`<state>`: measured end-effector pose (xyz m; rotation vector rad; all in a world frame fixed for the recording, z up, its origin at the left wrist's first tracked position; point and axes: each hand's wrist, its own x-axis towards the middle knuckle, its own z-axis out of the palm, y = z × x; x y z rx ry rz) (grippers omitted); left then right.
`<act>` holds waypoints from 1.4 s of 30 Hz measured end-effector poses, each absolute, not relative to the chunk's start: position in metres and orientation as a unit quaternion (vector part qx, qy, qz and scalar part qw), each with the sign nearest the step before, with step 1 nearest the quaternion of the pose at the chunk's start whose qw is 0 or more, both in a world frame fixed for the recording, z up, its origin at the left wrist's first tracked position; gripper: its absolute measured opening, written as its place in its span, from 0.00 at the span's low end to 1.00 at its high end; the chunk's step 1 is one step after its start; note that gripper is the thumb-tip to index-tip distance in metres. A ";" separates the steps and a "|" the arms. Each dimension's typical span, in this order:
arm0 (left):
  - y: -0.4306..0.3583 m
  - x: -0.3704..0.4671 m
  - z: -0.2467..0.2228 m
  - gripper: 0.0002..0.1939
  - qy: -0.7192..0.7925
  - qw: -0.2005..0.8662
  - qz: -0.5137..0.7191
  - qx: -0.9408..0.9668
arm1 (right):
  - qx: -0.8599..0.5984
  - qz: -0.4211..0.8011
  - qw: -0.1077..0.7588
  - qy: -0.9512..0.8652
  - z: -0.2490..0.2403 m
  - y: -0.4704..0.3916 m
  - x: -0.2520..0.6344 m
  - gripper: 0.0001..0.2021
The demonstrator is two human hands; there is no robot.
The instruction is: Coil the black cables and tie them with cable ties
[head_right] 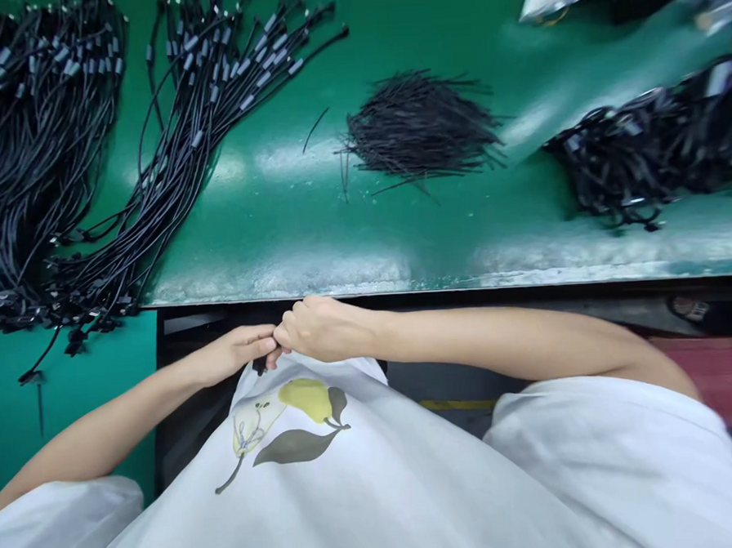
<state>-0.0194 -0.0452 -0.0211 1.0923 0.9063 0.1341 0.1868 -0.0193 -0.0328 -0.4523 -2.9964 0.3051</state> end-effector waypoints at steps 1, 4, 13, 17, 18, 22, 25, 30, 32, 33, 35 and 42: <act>-0.048 -0.018 -0.025 0.19 0.434 0.746 0.058 0.501 | -0.142 0.117 0.035 -0.982 -0.034 -0.017 0.187 0.17; -0.055 -0.018 -0.033 0.20 0.499 0.672 0.056 0.544 | -0.158 0.177 0.039 -0.971 -0.031 0.002 0.201 0.18; -0.055 -0.006 -0.043 0.15 0.516 0.698 0.326 0.375 | -0.682 0.013 0.170 -0.711 -0.060 0.165 0.347 0.17; -0.050 0.003 -0.038 0.15 0.508 0.718 0.372 0.298 | -0.687 -0.041 0.170 -0.705 -0.063 0.177 0.357 0.15; -0.048 0.005 -0.036 0.15 0.508 0.718 0.384 0.280 | -0.687 -0.050 0.191 -0.699 -0.058 0.171 0.351 0.14; -0.039 0.019 -0.031 0.14 0.494 0.725 0.421 0.231 | -0.647 0.042 0.281 -0.708 -0.035 0.118 0.299 0.12; -0.029 0.032 -0.028 0.17 0.462 0.737 0.437 0.227 | -0.524 0.257 0.300 -0.755 -0.031 0.061 0.245 0.08; -0.017 0.033 -0.029 0.18 0.443 0.721 0.469 0.254 | -0.423 0.357 0.293 -0.780 -0.043 0.003 0.191 0.07; -0.018 0.029 -0.031 0.17 0.450 0.696 0.484 0.279 | -0.407 0.279 0.290 -0.820 -0.045 0.001 0.185 0.09; -0.019 0.026 -0.031 0.17 0.454 0.686 0.491 0.287 | -0.397 0.244 0.284 -0.838 -0.045 0.002 0.184 0.11; -0.022 0.022 -0.032 0.18 0.458 0.675 0.505 0.284 | -0.373 0.202 0.267 -0.865 -0.043 0.008 0.183 0.12; -0.012 0.000 -0.032 0.20 0.462 0.651 0.558 0.229 | -0.481 0.075 0.220 -0.845 -0.026 0.047 0.213 0.12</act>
